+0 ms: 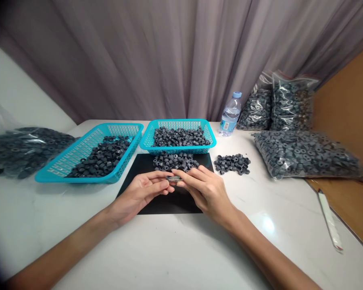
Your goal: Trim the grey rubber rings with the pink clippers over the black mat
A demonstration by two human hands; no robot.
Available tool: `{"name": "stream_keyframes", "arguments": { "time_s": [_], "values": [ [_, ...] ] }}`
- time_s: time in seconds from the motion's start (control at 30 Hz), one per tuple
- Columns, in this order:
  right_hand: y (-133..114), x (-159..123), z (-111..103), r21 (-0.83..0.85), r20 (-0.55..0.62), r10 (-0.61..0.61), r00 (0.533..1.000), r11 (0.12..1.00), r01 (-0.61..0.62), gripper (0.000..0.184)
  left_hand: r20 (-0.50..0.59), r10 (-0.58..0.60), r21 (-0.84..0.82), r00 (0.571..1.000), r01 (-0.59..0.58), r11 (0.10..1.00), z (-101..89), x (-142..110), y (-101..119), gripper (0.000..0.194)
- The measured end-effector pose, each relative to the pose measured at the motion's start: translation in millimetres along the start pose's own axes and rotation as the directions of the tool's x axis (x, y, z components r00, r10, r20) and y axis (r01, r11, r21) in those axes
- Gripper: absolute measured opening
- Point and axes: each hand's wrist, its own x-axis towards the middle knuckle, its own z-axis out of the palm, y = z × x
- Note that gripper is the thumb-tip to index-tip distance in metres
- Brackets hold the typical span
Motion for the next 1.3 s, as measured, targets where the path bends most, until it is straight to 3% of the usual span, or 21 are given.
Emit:
{"name": "stream_keyframes", "arguments": {
  "time_s": [0.8,1.3],
  "values": [
    [0.8,0.5,-7.3,0.062,0.008,0.035,0.999,0.997,-0.036,0.036,0.001,0.009,0.027,1.0,-0.009,1.0,-3.8,1.1,-1.9,0.029],
    [0.5,1.9,-6.3,-0.007,0.031,-0.004,0.999,1.0,0.004,0.037,-0.018,0.004,0.007,1.0,-0.004,1.0,-0.3,1.1,-0.1,0.025]
  ]
}}
